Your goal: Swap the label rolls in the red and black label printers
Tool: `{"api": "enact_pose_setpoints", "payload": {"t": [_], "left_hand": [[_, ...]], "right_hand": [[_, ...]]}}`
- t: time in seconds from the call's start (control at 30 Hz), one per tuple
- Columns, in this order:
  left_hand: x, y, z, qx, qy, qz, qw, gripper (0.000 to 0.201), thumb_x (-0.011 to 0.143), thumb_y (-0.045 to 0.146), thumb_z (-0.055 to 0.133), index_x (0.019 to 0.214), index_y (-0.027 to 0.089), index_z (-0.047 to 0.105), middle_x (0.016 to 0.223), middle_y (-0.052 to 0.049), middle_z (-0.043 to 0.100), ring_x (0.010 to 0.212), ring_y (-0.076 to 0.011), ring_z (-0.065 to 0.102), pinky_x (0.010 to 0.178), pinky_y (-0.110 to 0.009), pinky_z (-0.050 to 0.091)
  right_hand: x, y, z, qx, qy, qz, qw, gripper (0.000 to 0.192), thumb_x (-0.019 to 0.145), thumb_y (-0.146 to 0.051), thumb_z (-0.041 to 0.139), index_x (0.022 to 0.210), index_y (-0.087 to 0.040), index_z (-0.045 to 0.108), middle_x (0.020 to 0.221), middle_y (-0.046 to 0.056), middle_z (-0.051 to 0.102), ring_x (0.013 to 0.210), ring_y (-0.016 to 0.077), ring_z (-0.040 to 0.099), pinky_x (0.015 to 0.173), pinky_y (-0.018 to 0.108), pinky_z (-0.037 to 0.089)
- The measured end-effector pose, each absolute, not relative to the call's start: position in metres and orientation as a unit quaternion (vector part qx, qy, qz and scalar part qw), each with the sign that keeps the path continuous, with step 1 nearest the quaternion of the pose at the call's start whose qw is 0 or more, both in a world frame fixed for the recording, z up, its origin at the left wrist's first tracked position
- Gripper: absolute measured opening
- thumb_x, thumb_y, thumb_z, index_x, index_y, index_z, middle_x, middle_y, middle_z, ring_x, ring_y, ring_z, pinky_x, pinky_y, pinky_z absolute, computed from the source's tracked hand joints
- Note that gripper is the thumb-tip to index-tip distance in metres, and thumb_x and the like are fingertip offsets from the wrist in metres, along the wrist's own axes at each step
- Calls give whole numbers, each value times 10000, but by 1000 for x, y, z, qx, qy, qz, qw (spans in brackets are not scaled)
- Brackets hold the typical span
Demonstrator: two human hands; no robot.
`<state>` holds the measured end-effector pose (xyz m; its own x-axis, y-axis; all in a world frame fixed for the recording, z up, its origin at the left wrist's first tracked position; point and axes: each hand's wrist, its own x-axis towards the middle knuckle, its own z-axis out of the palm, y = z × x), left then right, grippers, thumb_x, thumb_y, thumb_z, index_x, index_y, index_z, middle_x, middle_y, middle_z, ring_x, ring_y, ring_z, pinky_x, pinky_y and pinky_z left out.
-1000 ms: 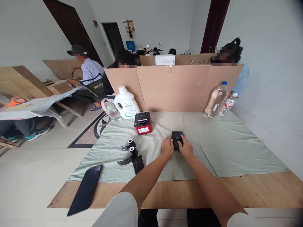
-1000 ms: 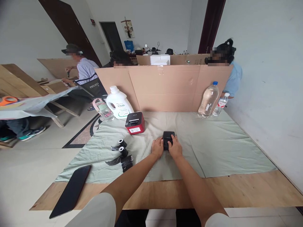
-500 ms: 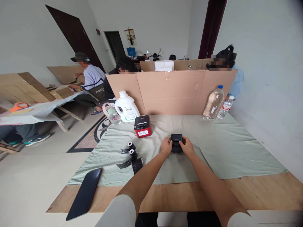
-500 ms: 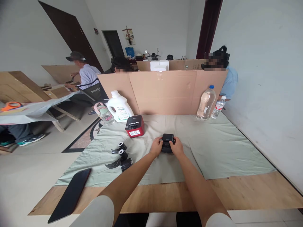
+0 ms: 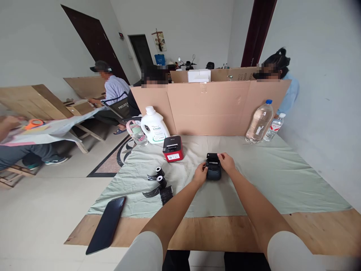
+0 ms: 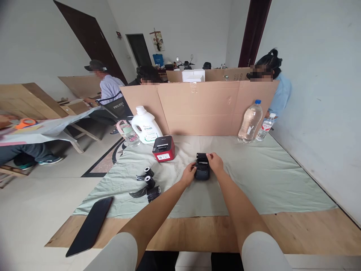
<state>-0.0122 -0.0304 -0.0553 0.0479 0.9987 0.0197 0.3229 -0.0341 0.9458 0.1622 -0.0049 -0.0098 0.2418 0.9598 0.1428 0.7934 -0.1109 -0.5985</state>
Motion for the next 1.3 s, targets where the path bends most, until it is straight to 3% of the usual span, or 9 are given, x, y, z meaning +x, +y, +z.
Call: {"api": "enact_pose_setpoints", "payload": {"t": [0.13,0.23,0.37,0.5,0.77,0.9,1.1,1.23,1.3], "left_hand": [[-11,-36,-55,601,558,408,402,389,847,200,473,1219,118,553,1186,-125,607,1031,-194,582,956,-346,436],[-10,-38,-54,605,562,406,393,413,831,188,488,1234,117,544,1225,-135,585,1036,-206,577,957,-365,435],[-9,-44,-57,612,568,398,380,434,819,188,502,1245,112,535,1236,-143,575,1079,-220,563,983,-374,414],[-6,-50,-60,620,573,395,362,457,821,169,479,1269,87,511,1257,-161,555,1145,-239,528,1016,-376,382],[-4,-51,-64,622,573,400,353,469,824,181,460,1281,84,499,1252,-172,554,1152,-259,520,1024,-398,370],[-6,-52,-67,614,562,421,361,461,811,168,469,1262,91,517,1262,-164,553,1189,-263,490,1054,-408,333],[-7,-53,-70,558,535,475,421,397,799,178,504,1188,136,567,1234,-126,573,1181,-242,491,1070,-406,307],[-13,-63,-60,478,522,527,471,365,824,279,535,1161,141,563,1168,-121,589,1113,-225,529,1016,-391,363],[-19,-75,-49,436,509,554,494,397,831,343,547,1180,153,538,1143,-116,585,1071,-211,544,972,-379,397]], "right_hand": [[166,5,-6,-752,-596,141,243,570,937,-520,257,827,-153,679,762,103,695,703,188,628,626,274,424],[164,3,-2,-741,-624,125,215,560,961,-454,209,891,-158,679,818,99,699,745,182,622,657,272,421],[149,-10,5,-699,-689,100,166,346,929,-360,375,977,-200,678,1010,90,685,975,208,575,813,291,399],[131,-15,10,-667,-733,106,74,234,863,-292,501,947,-199,699,1048,116,669,1123,277,486,910,367,346],[121,7,23,-679,-715,153,-67,222,800,-270,567,966,-188,691,1185,162,587,1143,343,450,890,459,335],[126,4,26,-671,-720,165,-69,243,822,-312,557,1039,-253,649,1125,110,631,1137,331,442,896,489,311],[133,-2,29,-655,-740,152,-15,183,812,-286,583,972,-267,672,1110,80,646,1140,327,437,935,522,264],[142,-11,34,-633,-760,136,57,276,864,-251,485,1100,-213,623,1177,115,598,1120,272,484,938,412,332],[144,-24,31,-604,-771,151,134,316,877,-241,436,1154,-191,582,1166,119,588,1074,232,521,914,357,374]]}}
